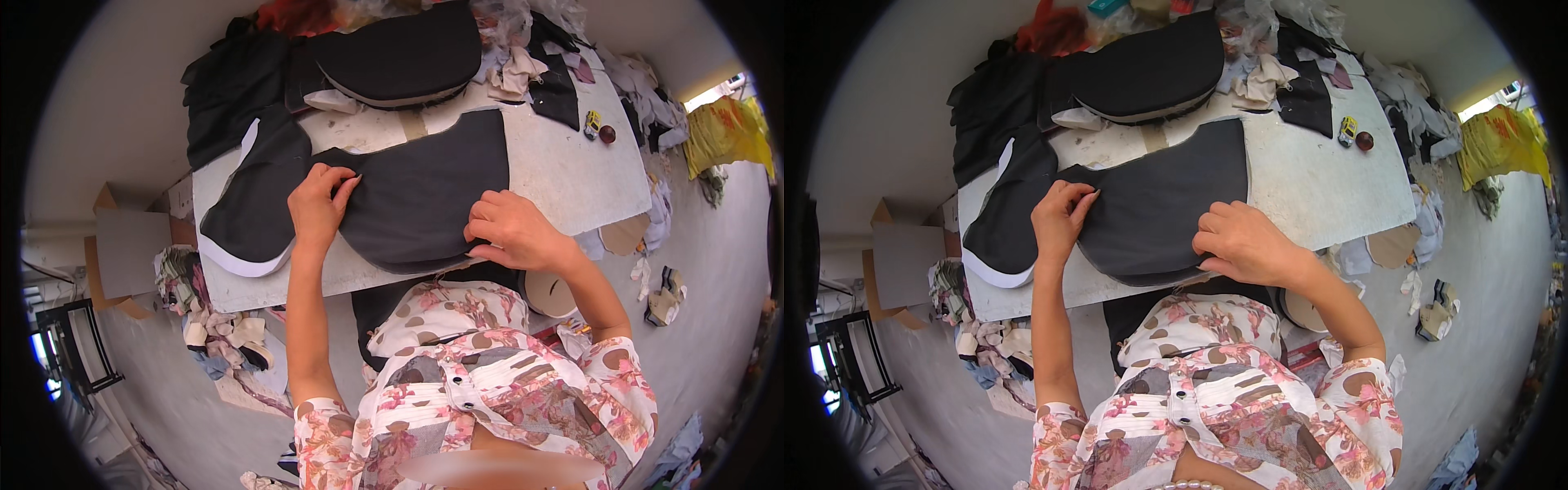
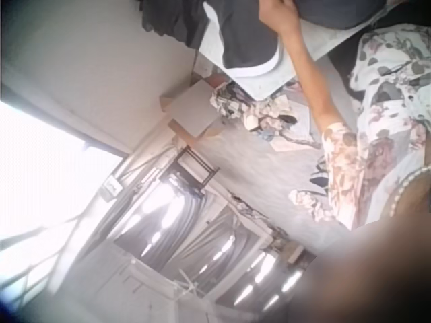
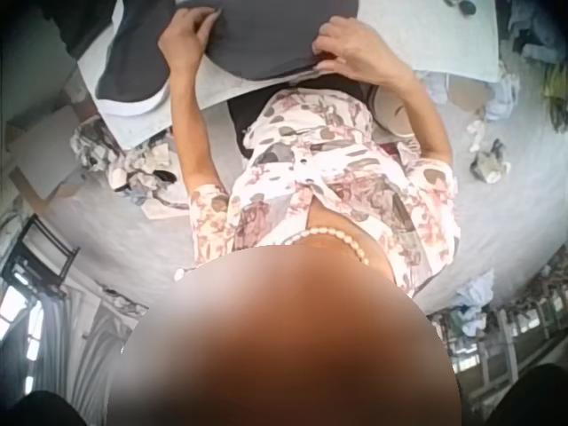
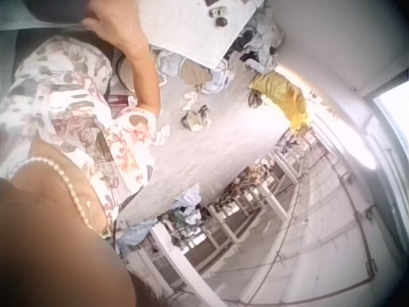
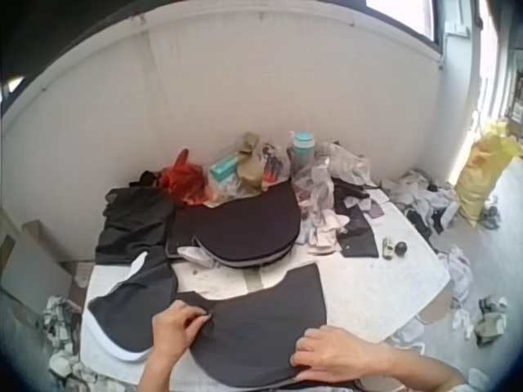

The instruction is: The person places light blue fabric pieces onto a white work surface, then layers black fabric pieces on top, smoothing and aligning them by hand. The person handles the pieces one at a time, repeatedly adjusting their positions.

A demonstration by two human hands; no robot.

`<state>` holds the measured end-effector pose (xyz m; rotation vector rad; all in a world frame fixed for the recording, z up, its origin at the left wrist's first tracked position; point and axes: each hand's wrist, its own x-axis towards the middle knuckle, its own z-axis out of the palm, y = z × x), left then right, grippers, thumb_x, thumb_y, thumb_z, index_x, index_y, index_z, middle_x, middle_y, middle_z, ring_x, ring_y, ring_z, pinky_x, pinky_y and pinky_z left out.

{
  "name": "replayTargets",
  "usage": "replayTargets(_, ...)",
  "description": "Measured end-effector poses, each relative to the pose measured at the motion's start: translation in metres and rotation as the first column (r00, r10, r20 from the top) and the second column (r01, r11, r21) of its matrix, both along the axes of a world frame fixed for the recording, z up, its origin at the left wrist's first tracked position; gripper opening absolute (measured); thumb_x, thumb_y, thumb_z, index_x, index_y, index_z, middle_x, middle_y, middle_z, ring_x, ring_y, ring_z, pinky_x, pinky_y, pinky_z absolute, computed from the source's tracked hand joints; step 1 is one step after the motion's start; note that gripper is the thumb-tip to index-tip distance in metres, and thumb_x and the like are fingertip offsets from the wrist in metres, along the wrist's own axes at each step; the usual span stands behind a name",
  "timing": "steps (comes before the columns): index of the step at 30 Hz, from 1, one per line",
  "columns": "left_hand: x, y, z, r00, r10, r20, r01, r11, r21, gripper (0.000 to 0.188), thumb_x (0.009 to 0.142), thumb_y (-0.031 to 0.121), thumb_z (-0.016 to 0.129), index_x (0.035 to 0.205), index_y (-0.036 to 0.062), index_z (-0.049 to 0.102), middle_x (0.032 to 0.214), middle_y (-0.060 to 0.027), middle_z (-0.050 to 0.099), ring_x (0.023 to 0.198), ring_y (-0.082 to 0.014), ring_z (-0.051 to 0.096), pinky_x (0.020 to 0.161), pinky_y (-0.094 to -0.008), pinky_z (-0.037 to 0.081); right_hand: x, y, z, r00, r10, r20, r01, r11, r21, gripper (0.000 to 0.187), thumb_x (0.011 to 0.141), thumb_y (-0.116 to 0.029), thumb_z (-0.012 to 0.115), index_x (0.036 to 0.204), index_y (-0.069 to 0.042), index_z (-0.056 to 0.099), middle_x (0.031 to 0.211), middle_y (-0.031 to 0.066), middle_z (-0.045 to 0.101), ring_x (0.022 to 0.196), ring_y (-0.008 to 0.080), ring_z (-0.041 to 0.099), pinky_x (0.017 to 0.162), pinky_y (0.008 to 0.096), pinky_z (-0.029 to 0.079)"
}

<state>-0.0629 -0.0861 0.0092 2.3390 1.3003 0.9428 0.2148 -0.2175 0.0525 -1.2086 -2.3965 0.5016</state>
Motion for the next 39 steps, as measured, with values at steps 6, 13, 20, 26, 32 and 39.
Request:
replayTargets(6, -0.001, -0.007, 0.021, 0.994, 0.105, -0.02, -0.103, 0.991, 0.082, 0.016, 0.076, 0.012, 0.077, 0.091, 0.0083, 0.072, 0.078, -0.0029, 0.061, 0.061, -0.0163, 0.057, 0.057, -0.0271, 0.045, 0.009, 0.003, 0.012, 0.965, -0.226, -0.133, 0.237, 0.969, 0.074, 0.028, 0.074, -0.027, 0.076, 0.092, -0.009, 0.063, 0.088, 0.0048, 0.059, 0.086, 0.0258, 0.057, 0.072, 0.0389, 0.046)
replayTargets(13, 0.012, -0.027, 0.008, 0.961, -0.116, -0.251, 0.153, 0.979, 0.134, 0.047, 0.086, 0.035, 0.066, 0.128, 0.0138, 0.059, 0.143, -0.0129, 0.044, 0.137, -0.0331, 0.034, 0.111, -0.0523, 0.023, -0.013, 0.042, -0.023, 0.934, -0.327, 0.144, 0.296, 0.934, 0.2, 0.065, 0.091, -0.047, 0.056, 0.142, -0.011, 0.042, 0.15, 0.0185, 0.032, 0.142, 0.0356, 0.022, 0.114, 0.0545, 0.016)
replayTargets(20, 0.015, -0.03, -0.013, 0.908, -0.137, -0.397, 0.147, 0.989, -0.006, 0.066, 0.089, 0.046, 0.058, 0.144, 0.0139, 0.043, 0.154, -0.0149, 0.027, 0.145, -0.0349, 0.018, 0.116, -0.054, 0.009, 0.0, 0.044, -0.058, 0.865, -0.444, 0.234, 0.4, 0.892, 0.212, 0.066, 0.09, -0.05, 0.055, 0.143, -0.013, 0.041, 0.152, 0.0172, 0.027, 0.143, 0.0365, 0.018, 0.117, 0.0527, 0.01)
replayTargets(26, 0.011, -0.029, -0.014, 0.925, -0.157, -0.346, 0.157, 0.987, -0.027, 0.064, 0.089, 0.046, 0.056, 0.143, 0.0146, 0.043, 0.155, -0.0146, 0.026, 0.145, -0.0345, 0.017, 0.116, -0.0551, 0.007, 0.002, 0.053, -0.049, 0.867, -0.435, 0.242, 0.39, 0.896, 0.212, 0.057, 0.089, -0.044, 0.059, 0.134, -0.01, 0.051, 0.147, 0.0175, 0.037, 0.141, 0.0359, 0.025, 0.116, 0.0532, 0.014)
replayTargets(32, -0.009, -0.016, 0.0, 0.941, 0.069, 0.332, -0.119, 0.984, 0.133, 0.039, 0.097, 0.024, 0.055, 0.13, 0.0033, 0.056, 0.136, -0.0149, 0.054, 0.129, -0.0281, 0.048, 0.105, -0.0372, 0.035, -0.024, 0.168, -0.014, 0.841, -0.375, -0.39, 0.49, 0.834, 0.254, 0.013, 0.078, -0.017, 0.072, 0.082, -0.006, 0.066, 0.074, 0.004, 0.064, 0.08, 0.0233, 0.061, 0.071, 0.0391, 0.049)
replayTargets(39, -0.059, -0.008, 0.009, 0.587, 0.327, 0.74, -0.37, 0.922, -0.114, 0.026, 0.101, 0.017, 0.051, 0.117, -0.0004, 0.063, 0.113, -0.0098, 0.068, 0.097, -0.0092, 0.06, 0.084, -0.0216, 0.044, -0.039, 0.253, -0.038, 0.874, -0.477, -0.093, 0.483, 0.827, 0.288, 0.019, 0.078, -0.025, 0.073, 0.084, -0.008, 0.069, 0.08, 0.0072, 0.066, 0.082, 0.0269, 0.063, 0.072, 0.0396, 0.05)
